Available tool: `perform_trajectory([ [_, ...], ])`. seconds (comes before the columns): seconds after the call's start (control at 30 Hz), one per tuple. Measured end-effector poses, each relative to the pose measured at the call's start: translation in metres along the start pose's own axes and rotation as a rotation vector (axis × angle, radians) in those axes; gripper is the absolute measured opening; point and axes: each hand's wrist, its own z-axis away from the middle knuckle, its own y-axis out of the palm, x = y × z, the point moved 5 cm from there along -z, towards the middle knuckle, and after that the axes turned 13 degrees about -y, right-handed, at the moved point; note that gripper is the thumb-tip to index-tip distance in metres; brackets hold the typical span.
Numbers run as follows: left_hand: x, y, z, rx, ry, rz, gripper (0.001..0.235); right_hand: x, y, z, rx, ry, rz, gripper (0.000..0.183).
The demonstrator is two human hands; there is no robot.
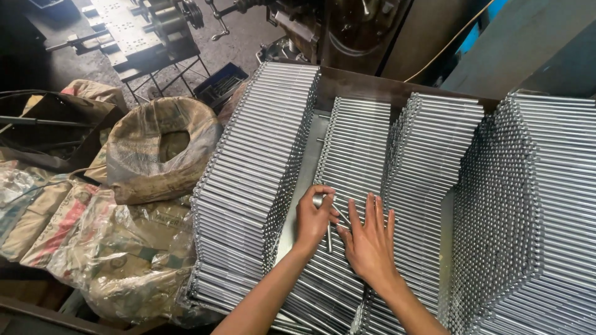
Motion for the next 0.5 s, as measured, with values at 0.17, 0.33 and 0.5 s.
perform_trajectory([
  [0.17, -0.005, 0.006, 0.007, 0.001, -0.164, 0.230, 0.009, 0.020, -0.017, -0.001, -0.012, 0.020, -0.187, 0.083],
  [0.33, -0.010, 0.002, 0.009, -0.036, -0.114, 0.253, 0.009, 0.034, -0.026, -0.014, 0.108, 0.138, -0.269, 0.088],
  [0.5, -0.018, -0.007, 0.014, -0.064, -0.076, 0.180, 0.007, 0.033, -0.030, -0.017, 0.046, 0.097, -0.281, 0.070],
])
